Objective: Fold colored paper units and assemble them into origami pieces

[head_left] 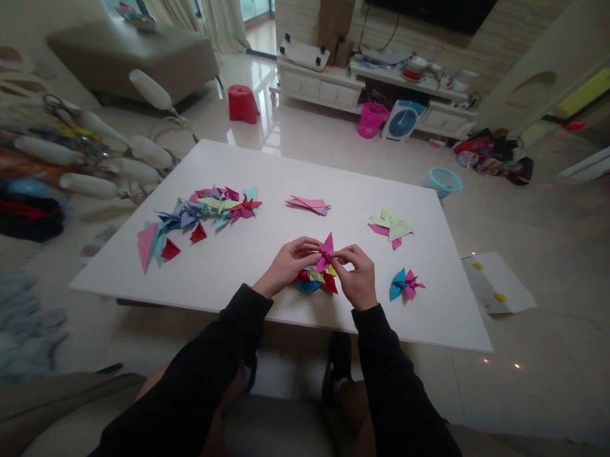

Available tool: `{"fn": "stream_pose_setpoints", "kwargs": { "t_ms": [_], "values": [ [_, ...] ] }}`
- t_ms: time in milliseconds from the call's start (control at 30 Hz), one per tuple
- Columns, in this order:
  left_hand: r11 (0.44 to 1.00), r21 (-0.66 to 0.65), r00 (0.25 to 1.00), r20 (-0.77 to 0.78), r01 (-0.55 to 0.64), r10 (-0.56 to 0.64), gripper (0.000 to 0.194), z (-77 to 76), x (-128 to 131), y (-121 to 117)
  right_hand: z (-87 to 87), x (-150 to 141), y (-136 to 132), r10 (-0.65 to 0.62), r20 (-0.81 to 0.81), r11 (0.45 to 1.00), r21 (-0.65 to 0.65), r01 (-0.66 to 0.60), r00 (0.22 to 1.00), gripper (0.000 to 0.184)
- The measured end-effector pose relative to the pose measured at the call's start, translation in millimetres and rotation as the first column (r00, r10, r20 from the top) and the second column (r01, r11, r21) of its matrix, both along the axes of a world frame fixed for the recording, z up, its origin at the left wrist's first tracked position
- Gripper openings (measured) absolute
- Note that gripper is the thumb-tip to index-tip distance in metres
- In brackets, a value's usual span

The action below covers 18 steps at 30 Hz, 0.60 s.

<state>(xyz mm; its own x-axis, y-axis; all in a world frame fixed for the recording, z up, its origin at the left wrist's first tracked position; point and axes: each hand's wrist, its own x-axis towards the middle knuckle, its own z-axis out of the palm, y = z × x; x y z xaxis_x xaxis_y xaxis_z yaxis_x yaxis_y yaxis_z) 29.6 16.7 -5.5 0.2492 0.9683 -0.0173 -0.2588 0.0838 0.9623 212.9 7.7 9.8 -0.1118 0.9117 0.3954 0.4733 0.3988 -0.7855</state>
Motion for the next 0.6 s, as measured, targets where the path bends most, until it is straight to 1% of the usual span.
{"fn": "stream_pose_setpoints", "kwargs": {
  "t_ms": [67, 133, 300, 467, 600],
  "values": [
    [1.0, -0.008, 1.0, 0.025, 0.012, -0.012, 0.046, 0.6, -0.4, 0.3, -0.2, -0.8, 1.3, 0.002, 0.005, 1.0, 0.0, -0.002, 1.0, 0.011],
    [1.0, -0.003, 1.0, 0.018, 0.024, -0.024, 0.047, 1.7, -1.0, 1.5, -0.5, -1.8, 2.7, -0.003, 0.017, 1.0, -0.008, 0.003, 1.0, 0.011],
    [0.994, 0.033, 0.992, -0.076, 0.102, -0.099, 0.03, 3.7, -2.8, 3.0, 0.3, -2.7, 3.4, 0.021, 0.015, 1.0, -0.007, -0.021, 1.0, 0.01],
    [0.994, 0.094, 0.994, -0.103, 0.055, -0.045, 0.029, 2.3, -1.5, 1.0, 2.9, -2.1, -0.5, 0.042, 0.013, 0.999, -0.022, -0.042, 0.999, 0.009],
    [0.995, 0.089, 0.992, -0.118, 0.052, -0.041, 0.037, -2.5, -0.8, 1.1, 0.9, -1.4, -0.8, 0.059, 0.015, 0.998, -0.027, -0.059, 0.998, 0.007]
  ]
}}
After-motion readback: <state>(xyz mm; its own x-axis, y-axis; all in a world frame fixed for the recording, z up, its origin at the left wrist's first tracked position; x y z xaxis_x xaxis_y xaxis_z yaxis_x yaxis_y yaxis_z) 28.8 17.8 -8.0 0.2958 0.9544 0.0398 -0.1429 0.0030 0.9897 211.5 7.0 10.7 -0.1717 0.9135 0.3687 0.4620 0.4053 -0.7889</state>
